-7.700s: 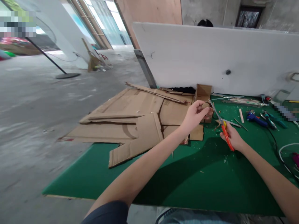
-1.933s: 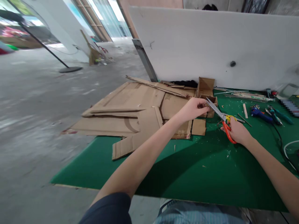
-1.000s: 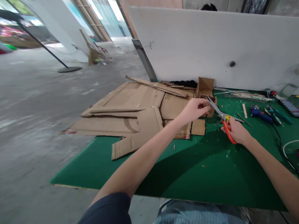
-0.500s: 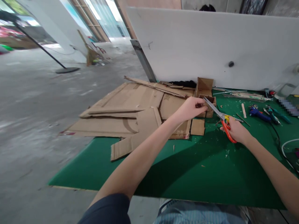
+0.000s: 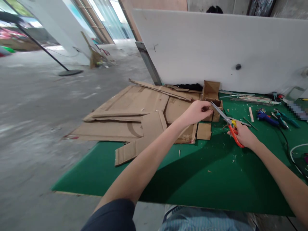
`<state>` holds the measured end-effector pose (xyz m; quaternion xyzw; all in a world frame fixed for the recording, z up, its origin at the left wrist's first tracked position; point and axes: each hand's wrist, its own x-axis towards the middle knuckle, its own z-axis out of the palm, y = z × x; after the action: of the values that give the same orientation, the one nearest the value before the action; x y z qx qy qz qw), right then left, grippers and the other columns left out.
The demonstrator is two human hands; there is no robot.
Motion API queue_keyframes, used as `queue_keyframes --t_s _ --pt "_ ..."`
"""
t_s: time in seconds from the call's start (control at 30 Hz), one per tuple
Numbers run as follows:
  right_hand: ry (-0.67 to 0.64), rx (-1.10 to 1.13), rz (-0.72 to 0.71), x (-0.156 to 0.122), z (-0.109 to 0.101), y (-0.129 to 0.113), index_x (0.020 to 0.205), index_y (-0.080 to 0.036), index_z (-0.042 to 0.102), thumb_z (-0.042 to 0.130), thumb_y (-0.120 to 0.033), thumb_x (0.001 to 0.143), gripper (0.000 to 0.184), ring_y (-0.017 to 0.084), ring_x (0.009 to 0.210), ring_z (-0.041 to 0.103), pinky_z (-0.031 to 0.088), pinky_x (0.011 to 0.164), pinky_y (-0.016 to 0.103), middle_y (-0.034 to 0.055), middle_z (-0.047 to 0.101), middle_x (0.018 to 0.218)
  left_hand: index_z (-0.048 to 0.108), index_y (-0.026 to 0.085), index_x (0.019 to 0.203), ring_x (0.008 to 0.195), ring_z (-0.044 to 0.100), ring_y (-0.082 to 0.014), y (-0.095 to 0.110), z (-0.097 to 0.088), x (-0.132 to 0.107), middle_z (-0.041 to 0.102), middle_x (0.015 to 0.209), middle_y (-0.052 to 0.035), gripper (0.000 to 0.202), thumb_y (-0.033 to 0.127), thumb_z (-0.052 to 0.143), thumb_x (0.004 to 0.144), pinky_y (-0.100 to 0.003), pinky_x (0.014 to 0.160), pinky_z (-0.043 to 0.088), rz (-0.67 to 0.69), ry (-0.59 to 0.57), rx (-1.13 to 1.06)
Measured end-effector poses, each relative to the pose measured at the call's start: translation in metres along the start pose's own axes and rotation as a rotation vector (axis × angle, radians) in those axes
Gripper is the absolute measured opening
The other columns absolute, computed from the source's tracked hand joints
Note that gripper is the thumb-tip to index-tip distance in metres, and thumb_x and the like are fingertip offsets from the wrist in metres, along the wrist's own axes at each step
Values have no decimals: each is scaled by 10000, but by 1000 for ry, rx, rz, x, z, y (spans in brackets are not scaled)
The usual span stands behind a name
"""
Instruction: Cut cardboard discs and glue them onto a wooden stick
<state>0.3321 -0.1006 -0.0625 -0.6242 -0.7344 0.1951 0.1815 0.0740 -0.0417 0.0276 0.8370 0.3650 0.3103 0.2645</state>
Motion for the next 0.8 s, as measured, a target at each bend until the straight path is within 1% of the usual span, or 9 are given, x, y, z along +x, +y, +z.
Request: queue_keyframes --t_s 0.1,0.17,0.27,0.37,0.47,0.6,0.8 --pt "3 18 -1 -1 1 0 884 -248 390 583 -566 841 374 234 714 646 441 605 318 29 631 784 662 145 808 585 433 -97 -2 -1 1 505 618 28 139 236 557 805 -247 563 316 -13 24 -29" --pt "15 39 -19 -2 1 0 904 -245 404 567 -556 849 355 219 669 621 434 598 315 4 603 735 672 141 847 608 472 -100 -2 0 2 555 657 14 142 240 579 803 -245 579 351 -38 48 -103" --pt "35 102 -60 -4 2 1 930 -244 406 505 -519 886 296 187 586 566 418 570 304 -32 553 681 646 127 843 692 572 -110 -2 4 3 630 750 -25 127 241 611 803 -252 657 448 -83 83 -352" --pt "74 116 -110 -5 3 4 951 -248 402 461 -521 902 284 177 580 538 413 560 299 -37 538 702 613 125 870 782 639 -119 -1 11 3 671 844 -59 126 232 634 807 -270 737 514 -130 107 -595" --pt "96 59 -96 -6 5 4 939 -252 393 469 -508 891 272 180 609 550 418 568 297 -24 558 747 574 137 896 779 661 -116 0 17 2 690 862 -61 174 242 675 801 -270 731 534 -176 123 -726" --pt "75 -62 -40 -7 3 -2 924 -243 388 514 -463 854 263 204 662 590 403 565 293 11 596 794 545 149 903 762 677 -124 1 21 3 711 857 -57 236 274 713 793 -286 722 549 -205 111 -806" --pt "65 -104 -29 -7 2 -8 944 -230 404 520 -418 846 242 226 749 630 408 598 295 65 648 924 564 145 905 905 701 -156 0 26 2 724 951 -77 253 338 704 819 -307 796 559 -248 78 -805"
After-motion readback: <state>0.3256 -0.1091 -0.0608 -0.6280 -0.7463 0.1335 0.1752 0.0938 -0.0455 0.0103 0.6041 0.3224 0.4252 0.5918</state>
